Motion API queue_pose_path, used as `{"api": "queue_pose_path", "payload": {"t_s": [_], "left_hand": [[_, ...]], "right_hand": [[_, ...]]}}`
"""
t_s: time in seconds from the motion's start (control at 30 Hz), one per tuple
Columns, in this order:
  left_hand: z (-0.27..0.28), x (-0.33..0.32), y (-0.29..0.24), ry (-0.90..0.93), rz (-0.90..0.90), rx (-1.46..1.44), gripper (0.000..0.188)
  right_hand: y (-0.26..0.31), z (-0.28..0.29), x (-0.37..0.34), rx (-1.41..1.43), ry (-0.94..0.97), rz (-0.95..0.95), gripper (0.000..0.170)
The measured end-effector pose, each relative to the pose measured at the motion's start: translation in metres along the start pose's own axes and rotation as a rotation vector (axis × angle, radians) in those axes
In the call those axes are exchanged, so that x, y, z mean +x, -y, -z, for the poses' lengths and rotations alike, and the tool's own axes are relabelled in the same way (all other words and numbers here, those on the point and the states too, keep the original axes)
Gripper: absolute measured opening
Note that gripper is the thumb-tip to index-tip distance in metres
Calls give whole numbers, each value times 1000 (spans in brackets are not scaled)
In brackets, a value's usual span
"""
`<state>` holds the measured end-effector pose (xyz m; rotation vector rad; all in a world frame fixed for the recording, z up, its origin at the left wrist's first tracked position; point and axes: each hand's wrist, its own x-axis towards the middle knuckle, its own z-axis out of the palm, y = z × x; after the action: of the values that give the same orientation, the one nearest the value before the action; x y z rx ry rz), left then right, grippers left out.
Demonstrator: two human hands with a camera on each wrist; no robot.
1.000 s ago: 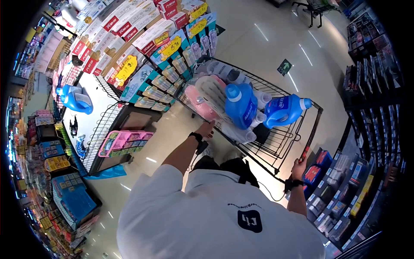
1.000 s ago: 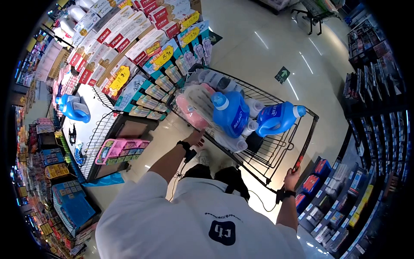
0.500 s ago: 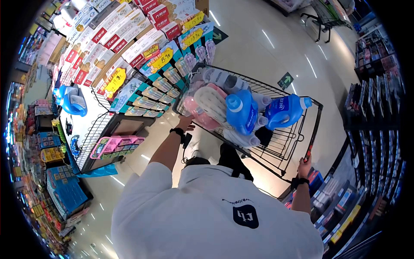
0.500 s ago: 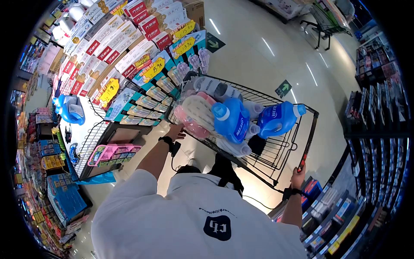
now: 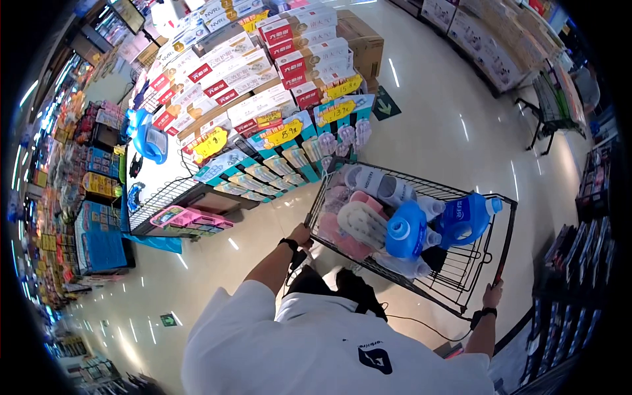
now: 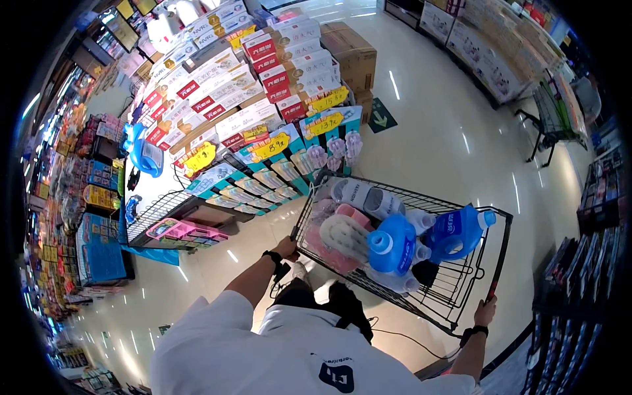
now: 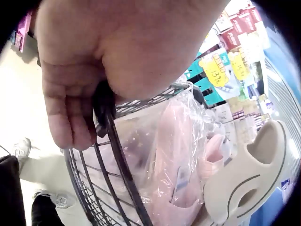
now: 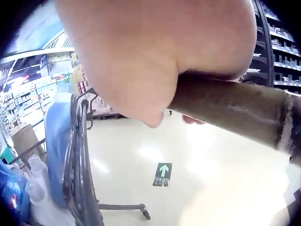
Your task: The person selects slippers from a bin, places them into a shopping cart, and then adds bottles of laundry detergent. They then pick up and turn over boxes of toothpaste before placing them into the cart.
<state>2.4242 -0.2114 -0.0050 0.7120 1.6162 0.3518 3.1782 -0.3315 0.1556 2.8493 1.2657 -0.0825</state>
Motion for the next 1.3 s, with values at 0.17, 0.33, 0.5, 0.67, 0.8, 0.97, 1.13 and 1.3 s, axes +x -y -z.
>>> {"api": "queue_pose_path", "payload": {"t_s": [0.17, 0.33, 0.5, 0.67, 0.8, 0.97, 1.13, 1.3], "left_hand": [[-27, -10, -22, -12, 44, 103, 30], [-47, -8, -43, -54, -57, 370, 37], [-80, 18, -28, -138, -222, 451, 41], [-104, 2, -54, -121, -201, 407, 43], [-113, -6, -72, -10, -132, 465, 40], [-83, -32, -93, 354, -46, 374, 39], [29, 72, 27, 310, -527, 16, 34], [189, -26, 49, -389, -391, 92, 30]], "right_hand": [[106, 26, -18, -201, -495, -36, 53], [194, -57, -91, 342, -315, 531, 31], [288, -88, -142, 196, 41, 800, 17], [325, -83, -136, 93, 38, 797, 18], [318, -90, -110, 150, -53, 845, 20], [321, -91, -91, 73, -61, 771, 21], [334, -79, -79, -1, 87, 661, 18], [339, -97, -89, -75, 10, 563, 33]]}}
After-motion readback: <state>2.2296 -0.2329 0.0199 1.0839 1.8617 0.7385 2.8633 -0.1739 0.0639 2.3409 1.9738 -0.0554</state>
